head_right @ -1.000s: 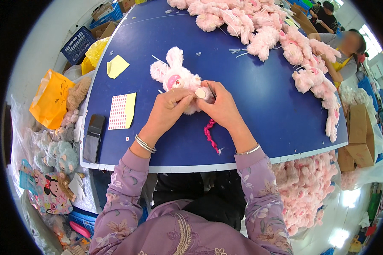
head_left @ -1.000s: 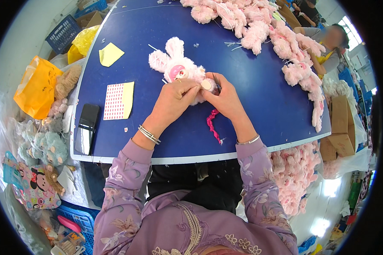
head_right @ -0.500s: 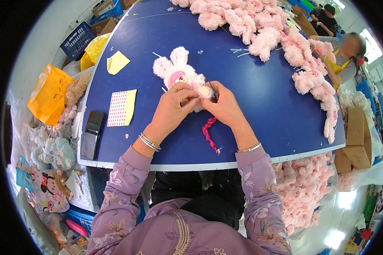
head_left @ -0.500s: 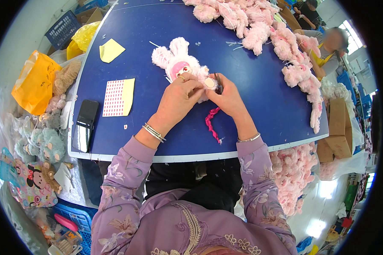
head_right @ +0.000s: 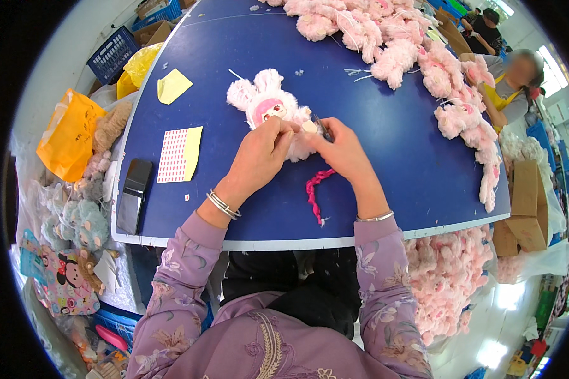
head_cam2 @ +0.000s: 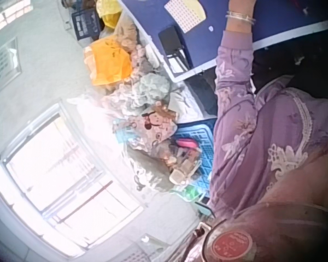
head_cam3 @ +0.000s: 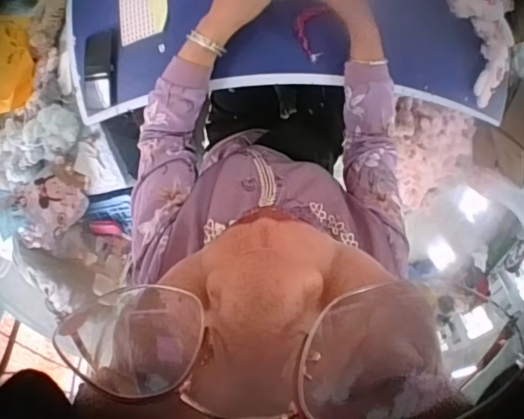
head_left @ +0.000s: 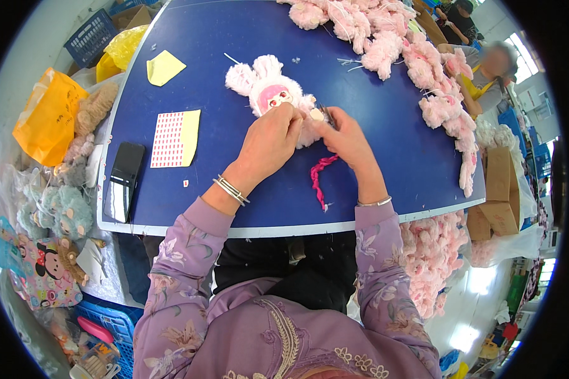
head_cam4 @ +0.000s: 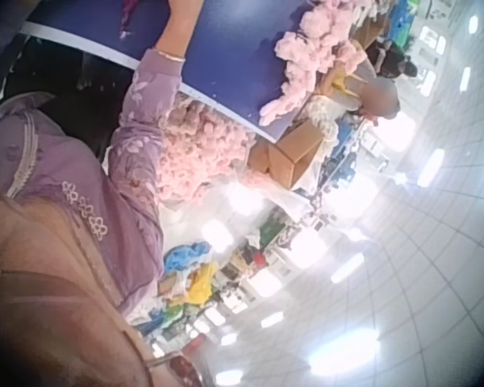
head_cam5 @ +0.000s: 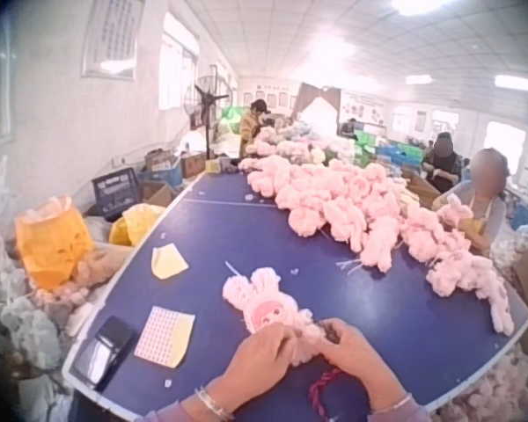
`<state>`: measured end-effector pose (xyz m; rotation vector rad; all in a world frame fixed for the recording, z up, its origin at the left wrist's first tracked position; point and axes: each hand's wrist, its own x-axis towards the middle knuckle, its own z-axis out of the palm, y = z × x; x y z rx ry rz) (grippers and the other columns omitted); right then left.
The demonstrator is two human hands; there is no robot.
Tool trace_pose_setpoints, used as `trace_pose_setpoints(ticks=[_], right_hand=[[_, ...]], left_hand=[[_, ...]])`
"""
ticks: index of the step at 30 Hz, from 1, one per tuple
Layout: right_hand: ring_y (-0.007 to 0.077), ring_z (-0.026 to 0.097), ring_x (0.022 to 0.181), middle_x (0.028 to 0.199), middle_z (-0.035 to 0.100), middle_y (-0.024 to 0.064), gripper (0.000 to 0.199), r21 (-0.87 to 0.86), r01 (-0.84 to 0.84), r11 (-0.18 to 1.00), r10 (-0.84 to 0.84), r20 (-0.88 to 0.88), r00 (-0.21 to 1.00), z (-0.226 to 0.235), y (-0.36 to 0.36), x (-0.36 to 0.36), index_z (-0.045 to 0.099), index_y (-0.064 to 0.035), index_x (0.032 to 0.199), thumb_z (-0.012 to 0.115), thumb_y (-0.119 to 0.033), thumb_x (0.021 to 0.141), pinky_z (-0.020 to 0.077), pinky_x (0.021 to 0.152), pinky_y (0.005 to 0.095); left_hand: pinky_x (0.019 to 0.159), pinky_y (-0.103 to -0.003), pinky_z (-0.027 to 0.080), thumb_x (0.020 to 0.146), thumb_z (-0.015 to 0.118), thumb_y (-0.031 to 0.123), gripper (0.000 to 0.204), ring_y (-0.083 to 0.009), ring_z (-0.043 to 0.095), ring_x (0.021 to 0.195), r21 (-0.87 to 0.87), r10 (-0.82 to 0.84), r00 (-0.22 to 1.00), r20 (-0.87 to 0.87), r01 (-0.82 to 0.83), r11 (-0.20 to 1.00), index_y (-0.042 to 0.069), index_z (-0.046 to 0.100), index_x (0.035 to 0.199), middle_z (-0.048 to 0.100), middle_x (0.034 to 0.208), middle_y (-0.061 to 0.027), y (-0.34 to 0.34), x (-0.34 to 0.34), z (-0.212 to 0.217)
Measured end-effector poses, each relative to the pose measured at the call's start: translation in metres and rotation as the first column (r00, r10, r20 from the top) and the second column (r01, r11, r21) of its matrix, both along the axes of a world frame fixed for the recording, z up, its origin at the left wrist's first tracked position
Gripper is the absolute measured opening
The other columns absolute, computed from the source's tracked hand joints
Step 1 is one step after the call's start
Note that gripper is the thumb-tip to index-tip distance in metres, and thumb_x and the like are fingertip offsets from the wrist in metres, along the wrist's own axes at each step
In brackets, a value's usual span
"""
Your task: The person uses scissors to trim loose threads and excess fabric from pink stuffed bunny toys on a blue table. They repeatedly pick up each toy, snip protruding threads, and place the finished items into a nearby pile.
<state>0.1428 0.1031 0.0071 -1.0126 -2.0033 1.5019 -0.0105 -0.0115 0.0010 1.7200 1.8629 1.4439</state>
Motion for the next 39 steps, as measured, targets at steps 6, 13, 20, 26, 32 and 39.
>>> trace_pose_setpoints(ticks=[6,13,20,26,32,39], right_hand=[[0.0050,0.035,0.049,0.066,0.045,-0.0019,0.039,-0.297,-0.085,0.951,0.027,-0.195,0.980,0.016,-0.011,0.026,0.057,-0.0007,0.089,0.041,-0.034,0.101,0.0302,0.043,0.0213],[0.0052,0.033,0.047,0.064,0.042,-0.0026,0.039,-0.411,-0.101,0.906,0.107,-0.008,0.994,0.018,-0.036,0.012,0.054,-0.0026,0.085,0.042,-0.036,0.100,0.0310,0.040,0.0229],[0.0053,0.033,0.047,0.064,0.042,-0.0027,0.039,-0.439,-0.013,0.899,0.045,0.062,0.997,0.015,-0.032,0.011,0.052,-0.0045,0.083,0.042,-0.038,0.100,0.0285,0.039,0.0232],[0.0050,0.033,0.047,0.064,0.042,-0.0026,0.038,-0.477,-0.037,0.878,0.066,0.043,0.997,0.016,-0.033,0.007,0.052,-0.0051,0.083,0.043,-0.038,0.099,0.0277,0.040,0.0229],[0.0031,0.032,0.045,0.062,0.041,-0.0040,0.039,-0.500,-0.027,0.866,0.045,0.024,0.999,0.015,-0.032,0.010,0.052,-0.0062,0.084,0.042,-0.041,0.100,0.0263,0.037,0.0201],[0.0035,0.032,0.046,0.062,0.040,-0.0038,0.038,-0.515,-0.056,0.856,0.057,-0.014,0.998,0.018,-0.034,0.012,0.051,-0.0063,0.083,0.043,-0.039,0.100,0.0253,0.038,0.0208]], left_hand=[[0.063,-0.032,0.048,0.091,0.052,0.008,0.009,-0.0235,0.061,0.067,-0.034,0.016,1.000,-0.016,-0.017,0.999,-0.001,0.053,0.091,0.069,0.100,-0.0154,0.001,-0.002,-0.004],[0.062,-0.034,0.049,0.091,0.053,0.009,0.011,-0.0257,0.063,0.067,-0.082,-0.018,0.998,0.064,0.023,0.996,-0.002,0.052,0.089,0.069,0.101,-0.0180,-0.002,-0.002,0.001],[0.060,-0.035,0.048,0.090,0.054,0.011,0.013,-0.0263,0.061,0.064,-0.090,-0.009,0.999,0.039,0.012,0.996,-0.002,0.052,0.087,0.068,0.087,-0.0186,-0.002,-0.001,0.004],[0.060,-0.035,0.048,0.090,0.054,0.011,0.013,-0.0255,0.061,0.063,-0.117,-0.006,0.999,0.052,0.012,0.993,-0.002,0.054,0.088,0.067,0.085,-0.0179,-0.005,-0.002,0.006],[0.060,-0.034,0.048,0.090,0.054,0.010,0.012,-0.0223,0.060,0.062,-0.101,-0.020,0.998,0.056,0.025,0.995,-0.002,0.054,0.090,0.069,0.099,-0.0168,-0.004,-0.001,0.003],[0.060,-0.032,0.047,0.090,0.054,0.009,0.012,-0.0178,0.058,0.061,-0.123,-0.029,0.997,0.075,0.038,0.992,-0.003,0.053,0.090,0.069,0.103,-0.0159,-0.005,-0.002,0.005]])
